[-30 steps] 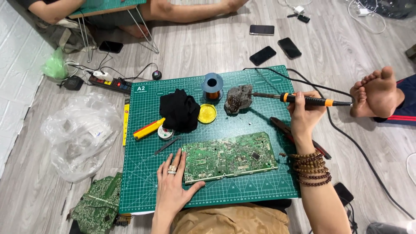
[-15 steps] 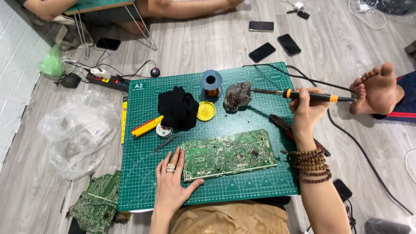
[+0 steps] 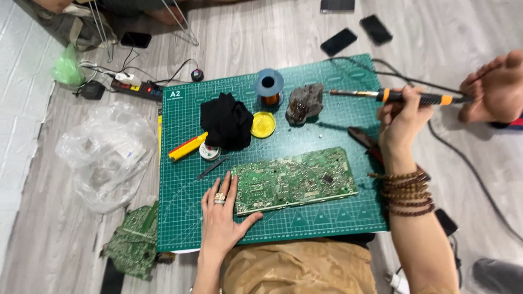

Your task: Soldering electronic components onto a circuit board using a soldering iron and solder wire.

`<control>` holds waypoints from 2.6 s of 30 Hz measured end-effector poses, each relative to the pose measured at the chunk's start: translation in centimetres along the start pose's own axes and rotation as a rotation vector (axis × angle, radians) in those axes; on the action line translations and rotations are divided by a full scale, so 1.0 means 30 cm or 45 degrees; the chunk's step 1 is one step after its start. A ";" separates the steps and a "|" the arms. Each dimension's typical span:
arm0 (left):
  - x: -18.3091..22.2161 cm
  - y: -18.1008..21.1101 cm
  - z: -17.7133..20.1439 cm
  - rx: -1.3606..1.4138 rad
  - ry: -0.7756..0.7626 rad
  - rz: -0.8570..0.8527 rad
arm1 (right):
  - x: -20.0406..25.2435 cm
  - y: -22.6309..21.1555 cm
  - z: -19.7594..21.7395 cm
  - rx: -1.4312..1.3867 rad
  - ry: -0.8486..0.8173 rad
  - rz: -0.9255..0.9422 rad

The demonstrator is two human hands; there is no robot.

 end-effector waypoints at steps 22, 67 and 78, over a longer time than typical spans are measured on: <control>0.002 0.004 -0.004 -0.091 0.007 -0.050 | -0.032 0.048 0.050 -0.058 0.065 -0.069; 0.044 -0.119 -0.148 -0.309 0.108 -0.013 | -0.025 0.090 0.045 -0.138 0.101 -0.144; 0.013 -0.038 -0.062 -0.212 0.012 -0.024 | -0.028 0.079 0.037 -0.176 0.173 -0.227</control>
Point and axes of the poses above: each hand's wrist, its own x-axis away from the middle knuckle, its own z-axis out of the back of the hand, y = z × x, the point moved 8 cm from there along -x, towards the middle knuckle, and after that the axes turned 2 degrees about -y, right-handed, at the moved point
